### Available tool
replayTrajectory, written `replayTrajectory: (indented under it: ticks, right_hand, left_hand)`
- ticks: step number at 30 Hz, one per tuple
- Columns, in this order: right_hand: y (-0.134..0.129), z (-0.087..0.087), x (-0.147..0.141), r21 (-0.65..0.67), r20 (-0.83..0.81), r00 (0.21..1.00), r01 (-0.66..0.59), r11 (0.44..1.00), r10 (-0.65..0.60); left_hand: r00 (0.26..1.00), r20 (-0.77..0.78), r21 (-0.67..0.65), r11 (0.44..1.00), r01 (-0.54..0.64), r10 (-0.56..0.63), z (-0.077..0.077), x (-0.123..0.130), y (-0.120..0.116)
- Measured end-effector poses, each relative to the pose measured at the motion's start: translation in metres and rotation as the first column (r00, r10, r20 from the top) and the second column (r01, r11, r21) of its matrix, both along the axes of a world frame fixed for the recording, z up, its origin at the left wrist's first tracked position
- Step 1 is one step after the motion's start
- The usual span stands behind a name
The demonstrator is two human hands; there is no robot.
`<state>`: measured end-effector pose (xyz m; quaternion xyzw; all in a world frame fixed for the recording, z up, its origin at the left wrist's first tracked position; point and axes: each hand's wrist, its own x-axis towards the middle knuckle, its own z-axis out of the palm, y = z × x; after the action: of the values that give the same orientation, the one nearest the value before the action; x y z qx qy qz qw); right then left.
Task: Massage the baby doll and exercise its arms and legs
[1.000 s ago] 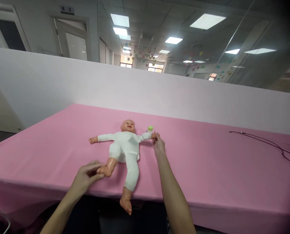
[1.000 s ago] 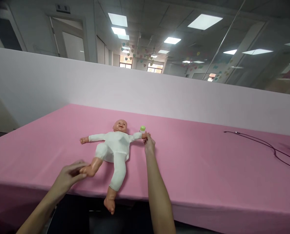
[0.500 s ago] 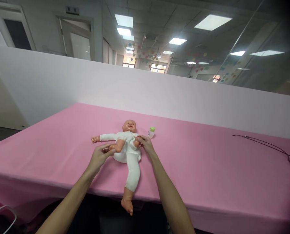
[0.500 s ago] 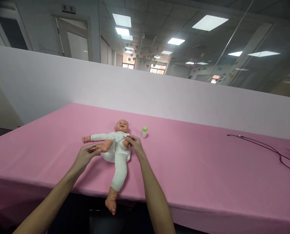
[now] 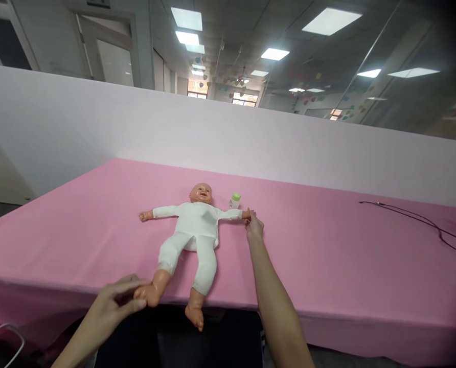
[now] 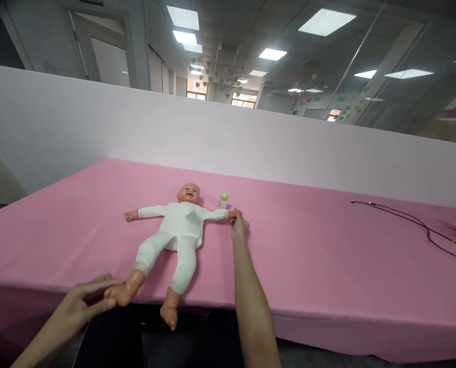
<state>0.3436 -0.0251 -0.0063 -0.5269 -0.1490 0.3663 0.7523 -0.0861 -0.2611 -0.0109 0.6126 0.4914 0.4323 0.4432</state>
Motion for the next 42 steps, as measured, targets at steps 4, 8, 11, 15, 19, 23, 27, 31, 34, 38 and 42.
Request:
replayTrajectory:
  ticks: [4, 8, 11, 15, 19, 23, 27, 31, 34, 38, 42]
  right_hand:
    - [-0.005, 0.014, -0.01, 0.114, -0.023, 0.994, -0.099, 0.988, 0.103]
    - [-0.019, 0.032, -0.048, 0.198, 0.223, 0.885, -0.452, 0.87, 0.409]
    - [-0.031, 0.031, -0.075, 0.057, 0.471, 0.645, -0.703, 0.709, 0.602]
    - [-0.035, 0.021, -0.09, -0.029, 0.582, 0.496, -0.78, 0.626, 0.644]
    - [-0.022, 0.016, -0.076, 0.092, 0.459, 0.702, -0.648, 0.756, 0.545]
    - [-0.006, 0.006, -0.042, 0.206, 0.223, 0.935, -0.323, 0.924, 0.277]
    - [0.002, -0.011, -0.01, 0.041, 0.11, 0.993, -0.052, 0.998, 0.048]
    - [0.003, -0.01, -0.003, 0.003, 0.182, 0.983, -0.034, 0.999, 0.033]
    - [0.0, 0.008, -0.019, 0.214, 0.132, 0.982, -0.162, 0.963, 0.136]
    - [-0.015, 0.021, -0.057, 0.188, 0.3, 0.847, -0.503, 0.844, 0.438]
    - [-0.032, 0.017, -0.083, -0.008, 0.533, 0.543, -0.764, 0.646, 0.649]
  left_hand:
    - [1.0, 0.005, 0.003, 1.0, -0.01, 0.01, -0.01, -0.007, -0.018]
    - [0.981, 0.13, 0.046, 0.988, -0.15, 0.143, 0.015, 0.022, 0.023]
    - [0.957, 0.259, 0.025, 0.989, -0.145, 0.134, 0.033, 0.057, 0.076]
    - [0.921, 0.37, -0.008, 0.991, -0.131, 0.125, 0.035, 0.09, 0.129]
    - [0.93, 0.355, -0.004, 0.995, -0.097, 0.092, 0.028, 0.079, 0.12]
    - [0.94, 0.303, -0.087, 0.987, -0.137, 0.157, 0.019, 0.039, 0.066]
    - [0.972, 0.221, -0.142, 0.989, -0.051, 0.082, -0.007, -0.001, 0.014]
    - [0.982, 0.183, -0.181, 0.983, -0.015, 0.048, -0.031, -0.022, -0.008]
    - [0.973, 0.214, -0.132, 0.99, -0.054, 0.081, -0.024, -0.018, 0.004]
    - [0.966, 0.255, -0.022, 0.999, -0.026, 0.031, 0.013, 0.018, 0.054]
    - [0.927, 0.374, -0.033, 0.999, 0.012, 0.001, 0.031, 0.069, 0.115]
